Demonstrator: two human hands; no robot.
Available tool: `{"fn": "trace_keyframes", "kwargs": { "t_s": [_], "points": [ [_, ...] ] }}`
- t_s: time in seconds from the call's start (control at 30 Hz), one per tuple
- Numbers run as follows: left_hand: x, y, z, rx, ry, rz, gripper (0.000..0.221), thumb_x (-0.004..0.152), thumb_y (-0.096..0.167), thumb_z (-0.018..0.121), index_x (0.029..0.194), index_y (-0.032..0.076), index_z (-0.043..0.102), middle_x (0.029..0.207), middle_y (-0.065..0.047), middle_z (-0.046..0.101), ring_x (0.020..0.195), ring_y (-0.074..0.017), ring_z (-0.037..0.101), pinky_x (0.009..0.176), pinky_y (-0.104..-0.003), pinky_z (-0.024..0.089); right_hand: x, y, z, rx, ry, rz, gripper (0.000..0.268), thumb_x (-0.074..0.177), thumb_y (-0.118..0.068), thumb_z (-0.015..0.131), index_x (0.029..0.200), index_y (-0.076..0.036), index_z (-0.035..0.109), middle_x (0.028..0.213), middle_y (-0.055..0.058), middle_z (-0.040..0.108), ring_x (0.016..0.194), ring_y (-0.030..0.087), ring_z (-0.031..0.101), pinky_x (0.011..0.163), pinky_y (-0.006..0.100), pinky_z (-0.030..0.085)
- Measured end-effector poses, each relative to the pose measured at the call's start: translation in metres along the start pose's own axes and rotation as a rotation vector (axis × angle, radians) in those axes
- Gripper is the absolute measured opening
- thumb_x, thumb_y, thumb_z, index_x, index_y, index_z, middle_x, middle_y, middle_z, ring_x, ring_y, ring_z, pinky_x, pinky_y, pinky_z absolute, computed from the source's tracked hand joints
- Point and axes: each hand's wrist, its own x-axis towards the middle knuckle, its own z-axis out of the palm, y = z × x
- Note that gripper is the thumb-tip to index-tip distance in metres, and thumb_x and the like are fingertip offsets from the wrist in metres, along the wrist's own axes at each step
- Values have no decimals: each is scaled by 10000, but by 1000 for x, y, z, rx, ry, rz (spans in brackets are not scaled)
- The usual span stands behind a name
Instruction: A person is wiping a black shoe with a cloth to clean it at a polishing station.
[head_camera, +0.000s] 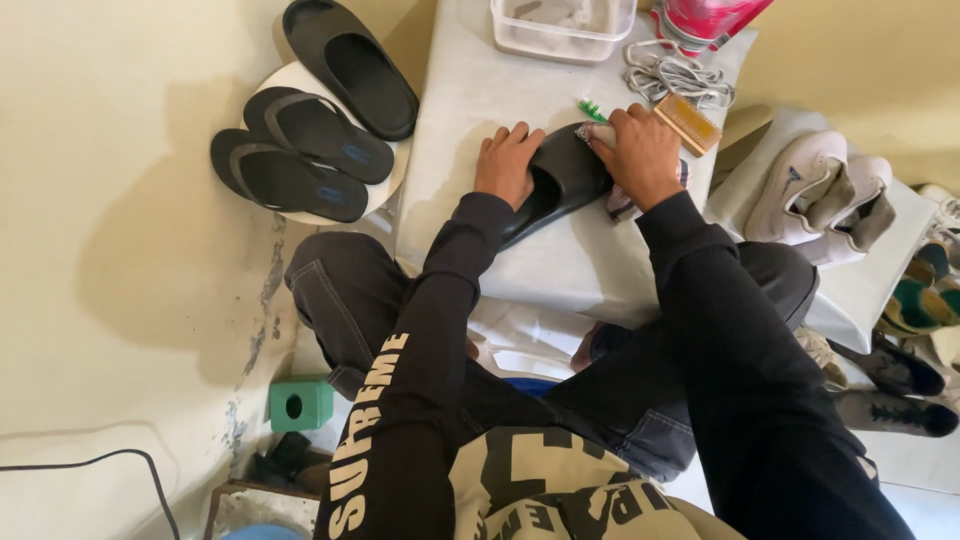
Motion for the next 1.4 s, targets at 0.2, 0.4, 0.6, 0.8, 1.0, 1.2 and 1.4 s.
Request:
{"fn": "trace_keyframes", "kwargs": {
  "t_s": [0.2,0.4,0.6,0.8,1.0,1.2,1.4],
  "points": [
    [6,9,-11,16,-106,-71,472,743,-96,672,1150,110,553,1110,-113,548,934,-389,519,667,-492,451,16,-3,-4,76,-151,158,575,1035,-572,705,1139,-76,435,833,148,658,680,369,665,498,503,516],
    [3,9,-1,119,-133,-151,453,788,20,751,1159,130,515,1147,-127,531,972,-432,530,691,-539,494,11,-6,-19,169,-320,263,424,980,-508,649,1152,-138,538,961,239,709,909,497,680,679,599,500],
    [3,18,-5,75,-178,-132,520,763,-22,730,1215,129,520,1205,-104,533,981,-387,510,735,-482,480,-9,2,-46,146,-428,173,386,965,-400,635,1117,-77,487,919,259,678,855,490,651,651,579,468],
    [3,20,-6,83,-154,-120,546,736,-49,736,1211,141,542,1171,-87,540,953,-371,522,719,-472,488,-16,34,-55,453,-131,234,443,943,-394,652,1237,-79,757,1173,198,739,1027,399,686,871,489,494],
    [3,21,-13,37,-195,-122,480,775,-21,730,1182,131,526,1201,-114,526,993,-411,516,736,-513,485,-11,40,-116,548,-20,231,117,965,-192,647,896,-100,668,769,30,609,730,141,511,609,382,395],
    [2,21,-12,27,-167,-115,483,750,-68,709,1155,125,530,1134,-99,536,918,-372,514,694,-476,474,-10,41,-137,698,79,245,75,1010,-103,614,1083,-86,603,999,79,673,831,171,583,676,340,471],
    [2,18,-7,43,-165,-117,507,741,-87,692,1173,125,532,1146,-102,534,916,-369,505,684,-476,474,-1,16,-89,524,-269,234,399,918,-330,700,1210,-61,672,1186,157,687,1049,312,619,863,457,473]
  ]
}}
